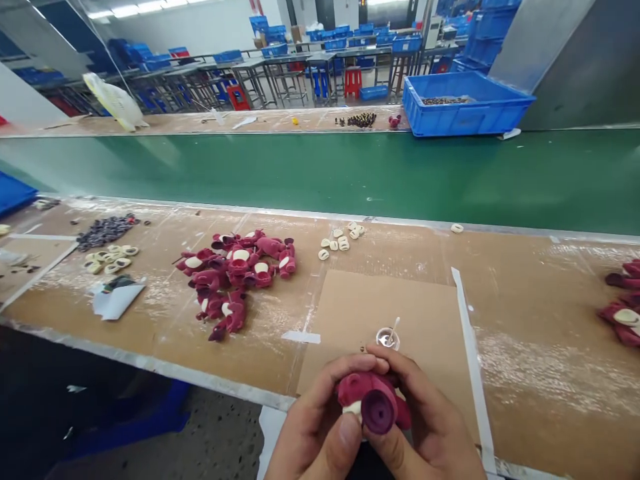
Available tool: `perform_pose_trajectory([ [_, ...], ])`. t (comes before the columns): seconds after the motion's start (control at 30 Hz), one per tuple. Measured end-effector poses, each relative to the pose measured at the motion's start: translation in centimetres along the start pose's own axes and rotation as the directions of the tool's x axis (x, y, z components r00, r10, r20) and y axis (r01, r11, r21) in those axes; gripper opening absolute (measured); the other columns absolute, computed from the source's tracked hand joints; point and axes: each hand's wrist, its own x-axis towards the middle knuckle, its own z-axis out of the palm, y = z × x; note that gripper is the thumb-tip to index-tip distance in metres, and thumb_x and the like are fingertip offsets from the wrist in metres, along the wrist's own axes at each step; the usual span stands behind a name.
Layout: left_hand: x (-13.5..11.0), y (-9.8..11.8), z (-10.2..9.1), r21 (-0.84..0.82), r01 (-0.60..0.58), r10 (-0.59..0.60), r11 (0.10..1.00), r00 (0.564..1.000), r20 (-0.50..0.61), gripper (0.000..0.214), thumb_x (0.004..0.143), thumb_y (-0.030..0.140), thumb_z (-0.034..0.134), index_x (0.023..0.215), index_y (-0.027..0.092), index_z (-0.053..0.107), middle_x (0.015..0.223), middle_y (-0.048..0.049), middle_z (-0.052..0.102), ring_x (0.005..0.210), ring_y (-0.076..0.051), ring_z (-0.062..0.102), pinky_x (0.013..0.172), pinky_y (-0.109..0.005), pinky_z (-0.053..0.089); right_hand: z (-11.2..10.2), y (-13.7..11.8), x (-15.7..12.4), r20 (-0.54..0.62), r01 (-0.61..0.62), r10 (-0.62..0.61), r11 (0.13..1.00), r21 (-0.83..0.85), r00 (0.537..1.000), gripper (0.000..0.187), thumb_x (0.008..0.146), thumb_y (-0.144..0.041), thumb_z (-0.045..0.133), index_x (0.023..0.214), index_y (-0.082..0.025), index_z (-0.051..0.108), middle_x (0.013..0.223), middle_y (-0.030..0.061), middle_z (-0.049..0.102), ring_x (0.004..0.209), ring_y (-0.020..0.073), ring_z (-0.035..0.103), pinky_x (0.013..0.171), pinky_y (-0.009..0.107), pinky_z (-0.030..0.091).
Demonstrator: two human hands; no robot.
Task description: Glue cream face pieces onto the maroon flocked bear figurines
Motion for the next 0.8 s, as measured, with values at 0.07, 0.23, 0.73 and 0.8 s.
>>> perform_pose_trajectory([
  [0.07,0.2,-0.1,0.4,0.018,-0.006,0.006,1.0,1.0,-0.017,0.024,0.094,0.039,0.077,0.116,0.029,0.081,0.119,-0.0073,0.079,0.106,-0.025,0.074,0.096,-0.027,0.058,-0.2,0.2,-0.2,-0.02,0.072,-0.072,0.997,-0.005,0.997,0.05,0.097,-0.057,0.067,0.143,-0.039,0.058,0.134,0.0038,0.07,0.117,0.0195,0.072,0.089,0.024,0.063],
  [0.23,0.0,-0.1,1.3,0.007,0.005,-0.005,1.0,0.998,-0.063,0.015,0.093,0.034,0.078,0.107,0.03,0.082,0.112,-0.0043,0.079,0.112,-0.024,0.071,0.098,-0.024,0.056,-0.8,0.2,-0.4,-0.03,0.242,-0.245,0.966,-0.089,0.969,0.05,0.103,-0.045,0.061,0.15,-0.03,0.053,0.137,0.008,0.067,0.13,0.0238,0.062,0.112,0.042,0.054],
  [0.73,1.6,-0.3,2.0,-0.401,0.295,-0.343,0.867,0.938,-0.053,0.026,0.083,0.042,0.087,0.102,0.023,0.084,0.106,-0.0085,0.081,0.089,-0.021,0.076,0.077,-0.027,0.061,-2.8,0.8,-1.0,-0.053,0.381,-0.553,0.637,-0.67,0.832,0.071,0.09,-0.064,0.071,0.147,-0.025,0.058,0.12,0.0164,0.071,0.111,0.037,0.072,0.088,0.049,0.066],
  [0.8,1.7,-0.6,2.0,-0.363,0.317,-0.359,0.876,0.932,-0.055,0.03,0.074,0.041,0.095,0.097,0.025,0.084,0.094,-0.0044,0.081,0.077,-0.017,0.073,0.07,-0.022,0.059,-2.2,0.6,-0.8,-0.051,0.403,-0.602,0.592,-0.698,0.797,0.057,0.093,-0.052,0.073,0.141,-0.023,0.062,0.115,0.0156,0.075,0.108,0.0374,0.074,0.088,0.05,0.065],
])
